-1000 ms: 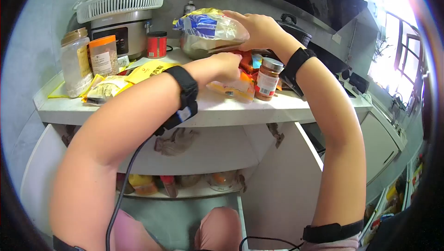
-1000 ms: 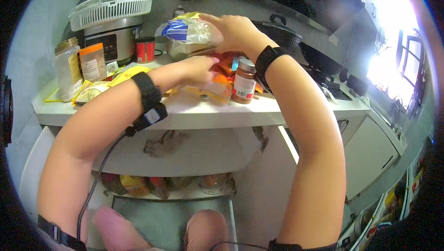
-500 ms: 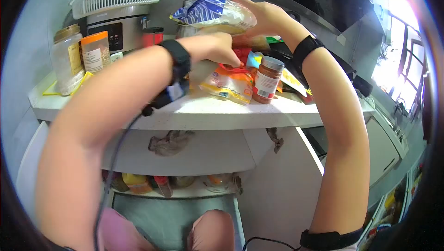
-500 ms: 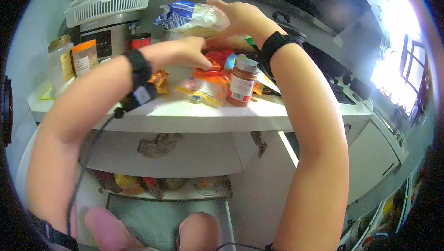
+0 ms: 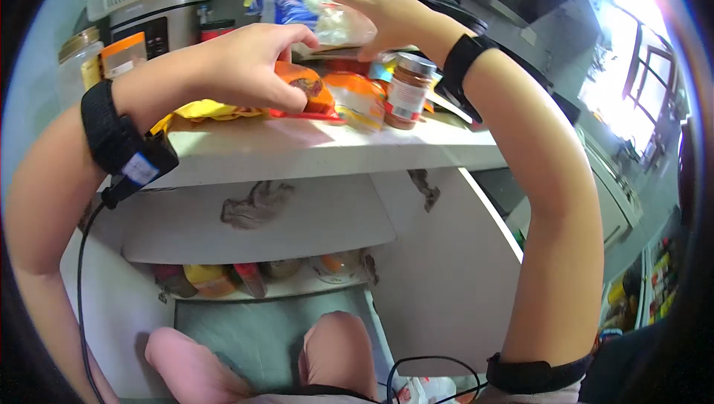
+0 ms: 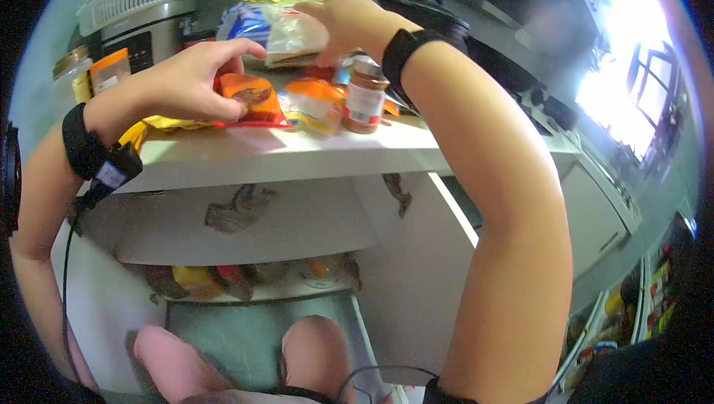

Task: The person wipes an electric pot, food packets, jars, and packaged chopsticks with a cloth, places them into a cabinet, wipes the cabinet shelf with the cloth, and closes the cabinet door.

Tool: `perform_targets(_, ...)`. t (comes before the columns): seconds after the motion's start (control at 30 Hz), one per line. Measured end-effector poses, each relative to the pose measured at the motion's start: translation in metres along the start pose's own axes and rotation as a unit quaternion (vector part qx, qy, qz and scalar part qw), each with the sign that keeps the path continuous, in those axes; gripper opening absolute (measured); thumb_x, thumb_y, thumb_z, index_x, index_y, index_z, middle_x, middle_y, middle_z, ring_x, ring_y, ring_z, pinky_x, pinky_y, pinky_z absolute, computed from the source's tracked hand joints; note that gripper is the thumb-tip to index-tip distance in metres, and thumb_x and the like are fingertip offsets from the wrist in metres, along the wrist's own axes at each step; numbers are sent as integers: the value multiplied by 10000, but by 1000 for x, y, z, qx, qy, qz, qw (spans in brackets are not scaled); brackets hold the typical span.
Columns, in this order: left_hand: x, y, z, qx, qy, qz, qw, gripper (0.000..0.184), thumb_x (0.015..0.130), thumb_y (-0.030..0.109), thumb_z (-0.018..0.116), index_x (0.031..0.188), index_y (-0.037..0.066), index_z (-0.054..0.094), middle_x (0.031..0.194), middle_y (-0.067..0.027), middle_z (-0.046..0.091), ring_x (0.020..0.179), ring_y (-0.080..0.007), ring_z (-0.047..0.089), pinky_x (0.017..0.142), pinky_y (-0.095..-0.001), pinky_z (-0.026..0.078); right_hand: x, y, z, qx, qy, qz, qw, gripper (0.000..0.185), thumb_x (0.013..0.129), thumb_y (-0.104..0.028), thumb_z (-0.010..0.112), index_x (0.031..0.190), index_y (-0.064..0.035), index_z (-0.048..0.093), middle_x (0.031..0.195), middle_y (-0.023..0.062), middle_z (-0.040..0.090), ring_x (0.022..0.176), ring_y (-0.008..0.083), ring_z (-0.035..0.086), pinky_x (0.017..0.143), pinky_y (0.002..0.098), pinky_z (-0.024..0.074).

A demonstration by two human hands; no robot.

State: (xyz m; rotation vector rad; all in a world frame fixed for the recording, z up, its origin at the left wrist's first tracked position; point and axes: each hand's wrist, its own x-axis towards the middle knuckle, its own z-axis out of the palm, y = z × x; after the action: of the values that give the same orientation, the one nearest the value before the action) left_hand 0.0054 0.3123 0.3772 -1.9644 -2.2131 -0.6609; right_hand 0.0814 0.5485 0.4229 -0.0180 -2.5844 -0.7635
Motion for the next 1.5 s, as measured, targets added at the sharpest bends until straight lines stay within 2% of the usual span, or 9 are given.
perform_targets(0.2, 23, -5, 15, -14, 15, 35, 999, 619, 673, 153, 691, 1229, 17, 455, 844, -82, 534, 762, -139, 550, 674, -260, 453, -65, 84, -48, 58, 39, 169, 983, 596, 697, -472, 693, 1117, -58, 607, 974, 212, 640, 928, 325, 618, 816, 390, 485)
perform_targets(0.33, 22, -9, 14, -55, 25, 22, 998, 617, 671, 126, 702, 1227, 27, 456, 883, -69, 528, 767, -130, 552, 684, -254, 457, -133, 104, -47, -83, -289, 204, 932, 433, 727, -375, 697, 1014, -53, 655, 944, 124, 658, 890, 201, 624, 791, 348, 493)
perform_targets(0.47, 4, -5, 8, -117, -24, -26, 993, 640, 677, 90, 698, 1253, 25, 426, 896, -77, 523, 792, -138, 556, 718, -262, 465, -167, 56, -22, 176, -69, 230, 955, 770, 672, -261, 718, 1360, -142, 391, 1253, 193, 484, 1074, 319, 532, 922, 382, 441)
perform_targets(0.53, -4, -7, 11, -99, -17, -27, 995, 636, 677, 88, 692, 1252, 34, 427, 909, -75, 520, 804, -141, 547, 724, -263, 459, -157, 51, -3, 76, -43, 64, 994, 848, 655, -260, 728, 1391, -133, 329, 1286, 186, 437, 1139, 312, 481, 959, 392, 409)
perform_targets(0.63, -13, 8, 13, -135, -51, -72, 987, 650, 673, 110, 697, 1259, 53, 422, 926, -59, 519, 845, -133, 523, 753, -257, 435, -141, 41, 30, -43, -109, 120, 986, 843, 632, -287, 754, 1352, -69, 373, 1203, 156, 496, 1139, 307, 482, 911, 406, 419)
perform_targets(0.83, -31, 17, 10, -144, -49, -39, 988, 705, 650, 226, 720, 1268, 62, 421, 952, -45, 512, 873, -125, 522, 818, -260, 422, -109, 67, 56, -135, 72, 124, 980, 81, 728, -109, 630, 773, -83, 692, 796, 124, 669, 773, 289, 663, 644, 384, 534)
perform_targets(1.2, -84, 31, -8, -171, 25, -87, 981, 852, 590, 431, 738, 1282, 50, 417, 985, -51, 490, 1003, -141, 500, 929, -269, 377, -132, 50, 61, -105, -83, 0, 991, 369, 769, -358, 638, 1043, -117, 580, 940, 106, 597, 906, 277, 596, 725, 375, 488)
perform_targets(1.27, -89, 31, -8, -175, 26, -92, 980, 852, 588, 427, 736, 1281, 46, 417, 985, -51, 488, 999, -135, 499, 924, -269, 379, -123, 48, 60, -115, 176, -61, 976, 283, 777, -362, 629, 928, -123, 609, 906, 88, 596, 883, 264, 611, 720, 391, 489)
perform_targets(1.5, -99, 36, -8, -191, 36, -110, 975, 864, 596, 379, 733, 1319, 58, 386, 986, -60, 513, 976, -150, 530, 934, -279, 381, -111, 82, 48, -169, 167, 13, 971, 149, 766, -188, 641, 899, -134, 598, 873, 34, 562, 864, 203, 591, 744, 342, 451)
